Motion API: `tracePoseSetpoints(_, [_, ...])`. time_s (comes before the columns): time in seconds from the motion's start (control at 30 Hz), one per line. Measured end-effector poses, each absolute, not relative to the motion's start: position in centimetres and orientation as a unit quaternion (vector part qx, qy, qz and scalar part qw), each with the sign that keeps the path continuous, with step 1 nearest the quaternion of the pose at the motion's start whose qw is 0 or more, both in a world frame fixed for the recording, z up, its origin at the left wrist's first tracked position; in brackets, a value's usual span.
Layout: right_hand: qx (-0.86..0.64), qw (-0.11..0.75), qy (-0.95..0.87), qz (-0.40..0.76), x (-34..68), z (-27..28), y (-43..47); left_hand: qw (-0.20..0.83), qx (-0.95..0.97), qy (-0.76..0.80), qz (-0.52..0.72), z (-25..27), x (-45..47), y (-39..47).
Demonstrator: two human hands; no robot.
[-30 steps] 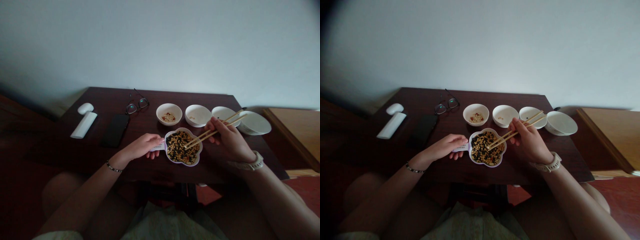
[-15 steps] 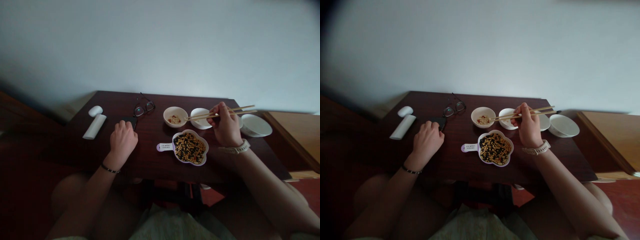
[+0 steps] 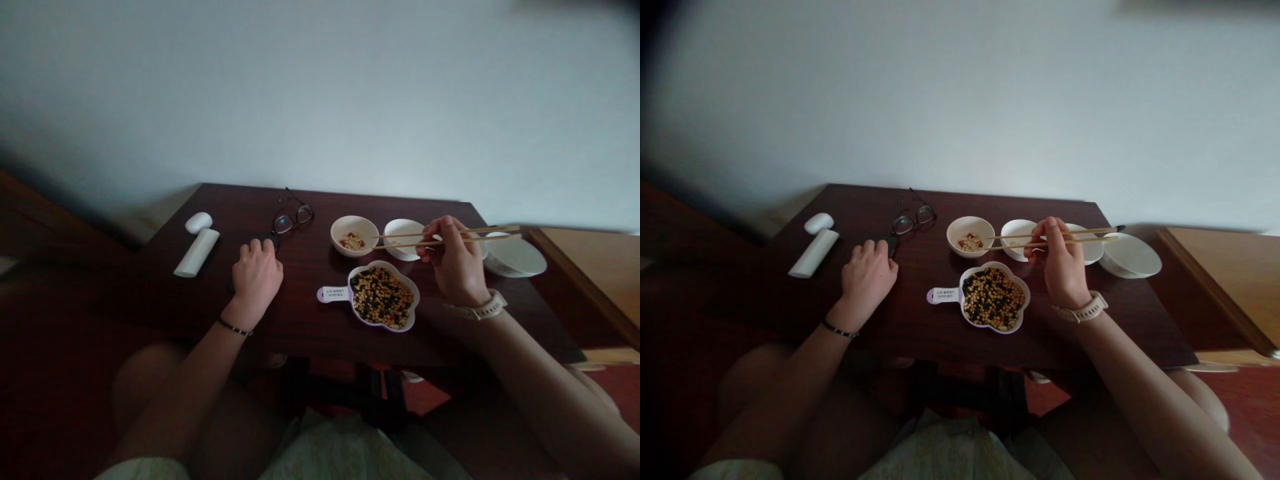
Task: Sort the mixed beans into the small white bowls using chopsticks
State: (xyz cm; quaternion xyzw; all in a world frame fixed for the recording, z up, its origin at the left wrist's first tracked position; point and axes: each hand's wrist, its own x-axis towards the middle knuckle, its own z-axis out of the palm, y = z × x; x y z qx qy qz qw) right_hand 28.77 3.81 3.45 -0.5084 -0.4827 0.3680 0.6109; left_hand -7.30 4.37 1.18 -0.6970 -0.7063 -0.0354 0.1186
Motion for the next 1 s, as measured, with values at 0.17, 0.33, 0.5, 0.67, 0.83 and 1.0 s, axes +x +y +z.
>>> tracePoseSetpoints(0.17, [-0.509,0.606,-0.473,0.387,29.5,3.0,2.1,0.102,-0.700,-0.707,-0.010,0.9,-7.3,5.7])
tracePoseSetpoints(0.33, [-0.496,0.557,-0.481,0.460,30.4,4.0,0.2,0.111,-0.703,-0.702,-0.010,1.0,-6.9,5.8])
tracePoseSetpoints(0.5, [-0.502,0.403,-0.545,0.537,31.9,4.9,-0.9,0.055,-0.739,-0.665,-0.092,1.3,-5.3,4.7])
tracePoseSetpoints(0.67, [-0.507,0.354,-0.579,0.532,32.7,4.5,-0.8,-0.201,-0.808,-0.528,-0.165,1.0,-2.7,3.6])
tracePoseSetpoints(0.83, [-0.472,0.348,-0.590,0.556,32.6,3.6,-0.8,-0.290,-0.813,-0.470,-0.184,0.5,-1.4,3.2])
tracePoseSetpoints(1.0, [-0.457,0.364,-0.588,0.559,31.9,3.1,-0.8,-0.321,-0.798,-0.478,-0.180,0.4,-1.6,3.6])
